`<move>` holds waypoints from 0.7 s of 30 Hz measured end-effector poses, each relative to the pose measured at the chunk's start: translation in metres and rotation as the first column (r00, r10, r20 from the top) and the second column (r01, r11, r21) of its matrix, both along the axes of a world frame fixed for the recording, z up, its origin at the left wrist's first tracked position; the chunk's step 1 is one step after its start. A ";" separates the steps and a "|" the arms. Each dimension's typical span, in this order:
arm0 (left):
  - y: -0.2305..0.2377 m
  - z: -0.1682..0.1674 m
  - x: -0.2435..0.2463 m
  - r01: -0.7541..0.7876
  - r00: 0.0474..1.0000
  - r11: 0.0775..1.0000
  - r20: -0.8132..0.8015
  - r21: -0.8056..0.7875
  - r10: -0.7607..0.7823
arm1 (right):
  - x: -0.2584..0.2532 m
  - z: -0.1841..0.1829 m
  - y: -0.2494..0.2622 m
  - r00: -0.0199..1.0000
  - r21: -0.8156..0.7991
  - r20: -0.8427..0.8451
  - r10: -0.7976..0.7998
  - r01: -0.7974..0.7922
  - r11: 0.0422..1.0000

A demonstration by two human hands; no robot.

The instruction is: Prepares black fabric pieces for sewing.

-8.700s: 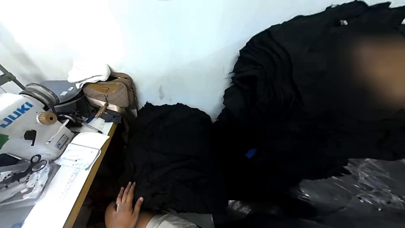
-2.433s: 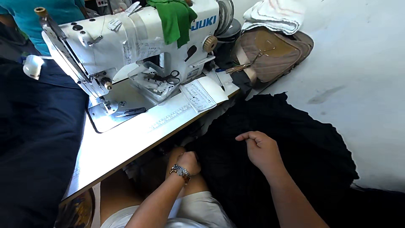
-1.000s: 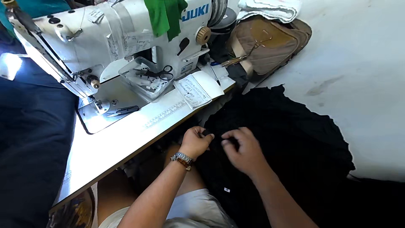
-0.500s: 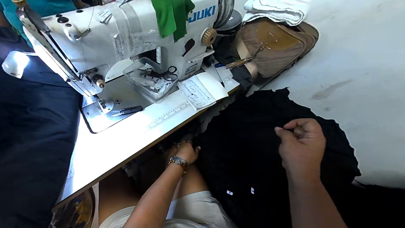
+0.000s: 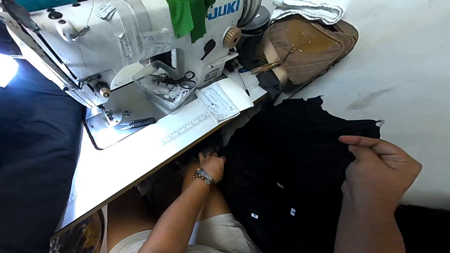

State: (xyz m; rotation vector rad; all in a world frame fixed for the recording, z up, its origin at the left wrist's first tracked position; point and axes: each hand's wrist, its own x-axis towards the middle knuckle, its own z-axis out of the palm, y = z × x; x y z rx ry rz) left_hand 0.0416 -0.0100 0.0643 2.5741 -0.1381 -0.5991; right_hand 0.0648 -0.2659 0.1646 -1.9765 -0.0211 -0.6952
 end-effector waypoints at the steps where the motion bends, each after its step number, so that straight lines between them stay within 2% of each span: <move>1: -0.001 0.001 0.001 0.045 0.999 0.998 -0.002 0.050 -0.045 | 0.000 0.001 -0.001 1.000 0.008 -0.002 -0.006 0.006 1.000; 4: 0.001 0.003 0.001 0.032 0.998 0.999 0.057 0.040 -0.035 | 0.000 0.005 -0.003 1.000 0.015 0.002 -0.025 0.025 1.000; 6: 0.009 -0.002 -0.006 -0.061 0.972 0.989 0.219 -0.134 0.090 | -0.001 0.007 -0.005 0.999 0.010 -0.012 -0.034 0.034 0.999; 7: 0.013 -0.009 -0.010 -0.091 0.926 0.961 0.332 -0.260 0.177 | -0.001 0.007 -0.005 0.999 0.013 -0.021 -0.045 0.045 0.999; 9: 0.021 -0.022 -0.015 -0.049 0.797 0.871 0.507 -0.489 0.329 | -0.001 0.008 -0.004 0.998 0.019 -0.033 -0.055 0.056 0.998; 11: 0.028 -0.029 -0.018 0.011 0.718 0.788 0.553 -0.615 0.422 | 0.000 0.006 -0.003 0.998 0.022 -0.030 -0.047 0.048 0.999; 14: 0.033 -0.036 -0.023 -0.002 0.675 0.728 0.536 -0.686 0.507 | 0.000 0.006 -0.003 0.998 -0.003 -0.028 -0.049 0.049 0.999; 16: 0.032 -0.035 -0.027 -0.112 0.687 0.647 0.411 -0.754 0.599 | 0.000 0.009 -0.003 0.998 -0.011 -0.034 -0.058 0.057 0.998; 17: 0.030 -0.032 -0.029 -0.220 0.696 0.558 0.272 -0.800 0.665 | 0.000 0.010 -0.005 0.997 -0.009 -0.037 -0.060 0.060 0.998; 18: 0.027 -0.027 -0.030 -0.348 0.688 0.436 0.090 -0.830 0.720 | 0.001 0.011 -0.008 0.997 -0.005 -0.037 -0.066 0.066 0.998; 20: 0.017 -0.016 -0.027 -0.558 0.585 0.137 -0.271 -0.818 0.764 | 0.001 0.013 -0.009 0.996 0.009 -0.042 -0.080 0.080 0.997; 21: 0.013 -0.011 -0.025 -0.613 0.532 0.011 -0.402 -0.790 0.745 | 0.001 0.013 -0.009 0.996 0.011 -0.043 -0.077 0.078 0.997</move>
